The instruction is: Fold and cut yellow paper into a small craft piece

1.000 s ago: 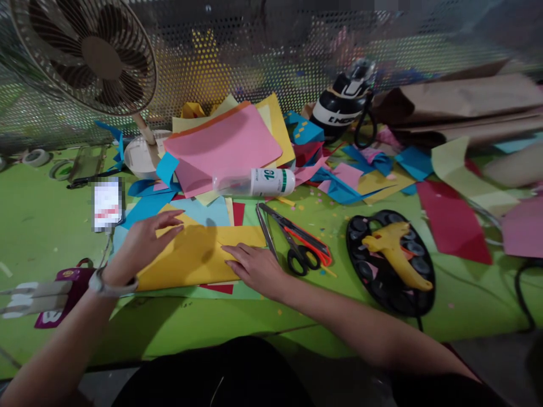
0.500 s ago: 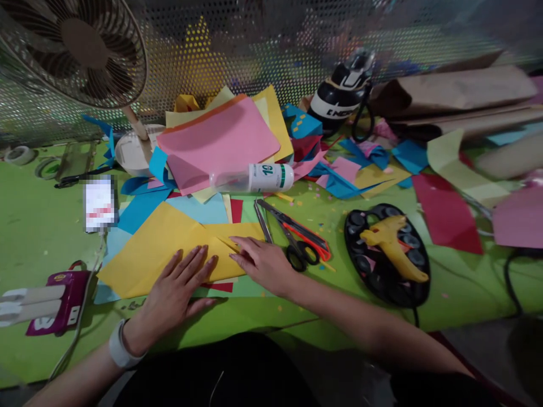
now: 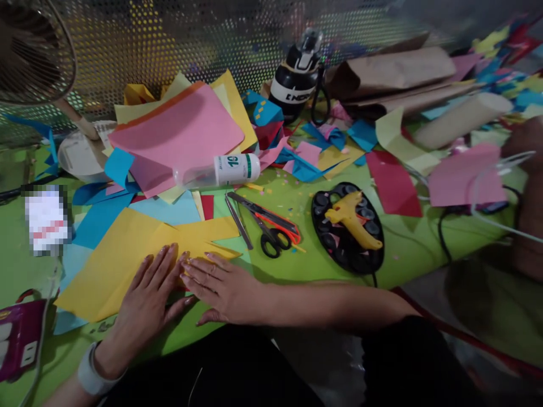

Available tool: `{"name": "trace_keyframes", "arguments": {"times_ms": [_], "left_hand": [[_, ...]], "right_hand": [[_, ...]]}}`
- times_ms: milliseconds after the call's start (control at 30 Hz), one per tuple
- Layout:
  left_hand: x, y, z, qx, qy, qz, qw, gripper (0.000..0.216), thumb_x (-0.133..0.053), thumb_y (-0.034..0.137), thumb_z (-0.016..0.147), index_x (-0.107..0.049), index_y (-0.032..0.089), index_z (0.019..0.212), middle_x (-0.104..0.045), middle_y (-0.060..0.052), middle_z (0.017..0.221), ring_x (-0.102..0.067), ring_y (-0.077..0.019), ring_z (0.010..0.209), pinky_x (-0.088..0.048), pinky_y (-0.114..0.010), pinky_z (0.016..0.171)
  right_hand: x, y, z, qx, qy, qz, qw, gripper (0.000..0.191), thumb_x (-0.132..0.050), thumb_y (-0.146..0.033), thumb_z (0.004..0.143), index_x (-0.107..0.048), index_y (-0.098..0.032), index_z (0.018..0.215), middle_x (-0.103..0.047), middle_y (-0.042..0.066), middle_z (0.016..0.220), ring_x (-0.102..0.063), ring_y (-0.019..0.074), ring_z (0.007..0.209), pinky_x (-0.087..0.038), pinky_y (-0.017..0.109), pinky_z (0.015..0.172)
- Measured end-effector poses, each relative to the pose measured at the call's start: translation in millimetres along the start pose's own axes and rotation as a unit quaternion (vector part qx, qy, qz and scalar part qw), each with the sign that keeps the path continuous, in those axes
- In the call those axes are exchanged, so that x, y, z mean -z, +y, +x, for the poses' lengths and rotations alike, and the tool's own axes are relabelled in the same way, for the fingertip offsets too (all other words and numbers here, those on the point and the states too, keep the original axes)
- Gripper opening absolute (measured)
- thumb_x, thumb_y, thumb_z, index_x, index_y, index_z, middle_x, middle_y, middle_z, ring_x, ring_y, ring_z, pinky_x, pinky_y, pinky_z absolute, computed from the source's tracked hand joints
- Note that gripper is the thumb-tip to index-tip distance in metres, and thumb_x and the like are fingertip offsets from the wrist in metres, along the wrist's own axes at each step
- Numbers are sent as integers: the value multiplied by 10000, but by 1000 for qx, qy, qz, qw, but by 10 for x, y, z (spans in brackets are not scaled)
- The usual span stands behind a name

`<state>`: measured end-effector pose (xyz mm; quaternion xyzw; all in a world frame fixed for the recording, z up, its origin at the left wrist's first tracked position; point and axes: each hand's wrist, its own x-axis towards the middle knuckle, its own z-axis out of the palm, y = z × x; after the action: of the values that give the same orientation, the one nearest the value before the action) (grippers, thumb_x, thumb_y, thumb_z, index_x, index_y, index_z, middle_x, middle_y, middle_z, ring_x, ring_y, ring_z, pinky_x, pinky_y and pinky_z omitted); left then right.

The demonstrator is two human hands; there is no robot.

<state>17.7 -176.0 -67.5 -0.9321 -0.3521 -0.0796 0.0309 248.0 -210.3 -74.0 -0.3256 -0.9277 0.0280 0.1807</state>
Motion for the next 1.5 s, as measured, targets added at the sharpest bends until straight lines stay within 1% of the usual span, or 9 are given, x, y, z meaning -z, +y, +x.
{"name": "trace_keyframes", "arguments": {"times_ms": [300,500,633,767,900,1000,1200,1333,1500], "left_hand": [[54,33,-17,4,-4,-13,1000,793,-482,591,894,-202,224,1540,-350,-115,1544,-299,-292,1435,-190,-466,1182],[72,68,-30,-3,-6,-15,1000,796,-460,619,895,-229,199,1530,-330,-126,1553,-281,-281,1444,-186,-453,1182],[139,36,-17,-14,9,-27,999,778,-486,581,901,-242,183,1523,-345,-135,1546,-261,-283,1451,-182,-452,1187],[292,-151,-25,117,79,-51,989,791,-534,529,897,-215,160,1519,-381,-191,1513,-328,-331,1414,-264,-530,1143],[462,-326,-82,242,45,-197,949,508,-547,568,876,-608,156,1165,-701,-138,1029,-678,-274,918,-550,-396,761],[534,-347,-126,176,31,-339,924,244,-560,414,918,-674,201,884,-697,-55,789,-661,-172,686,-525,-287,598],[506,-393,-195,-23,186,-478,858,214,-479,263,974,-661,220,1079,-726,-100,1042,-663,-214,1021,-505,-464,950],[485,-442,-287,-27,157,-486,860,251,-494,338,967,-702,215,1035,-710,-126,1116,-650,-238,1082,-464,-499,1009],[434,-401,-519,125,80,-498,854,129,-605,238,900,-715,188,946,-751,-71,918,-706,-183,838,-567,-285,722]], "right_hand": [[146,137,53,-117,36,-5,992,614,-491,-453,952,-421,-67,1424,-440,210,1465,-349,290,1404,-379,497,1104],[97,207,22,-228,57,-5,972,532,-458,-457,964,-502,-102,1358,-675,162,1117,-619,290,1011,-513,467,854],[41,293,5,-210,71,46,974,436,-459,-424,974,-559,-141,1290,-693,119,1007,-627,255,916,-510,441,809],[46,359,43,-180,120,86,972,340,-457,-302,990,-561,-194,1295,-694,72,915,-627,206,853,-513,380,788],[169,376,61,-173,152,147,962,335,-494,-305,977,-571,-211,1289,-698,75,965,-640,190,868,-525,351,802],[428,455,-1,-148,90,258,951,442,-564,-436,926,-557,-227,1315,-699,73,983,-658,190,896,-537,340,808],[877,788,-117,44,-125,444,886,949,-744,-606,697,-358,-241,1484,-468,137,1465,-410,295,1369,-301,483,1135],[615,802,-74,-16,-151,364,919,515,-595,-402,909,-477,-330,1405,-361,64,1539,-193,247,1467,-169,526,1176],[391,661,-4,-83,-159,435,882,301,-528,-396,949,-683,-292,1185,-701,26,1192,-601,205,1195,-336,451,1138]]}}
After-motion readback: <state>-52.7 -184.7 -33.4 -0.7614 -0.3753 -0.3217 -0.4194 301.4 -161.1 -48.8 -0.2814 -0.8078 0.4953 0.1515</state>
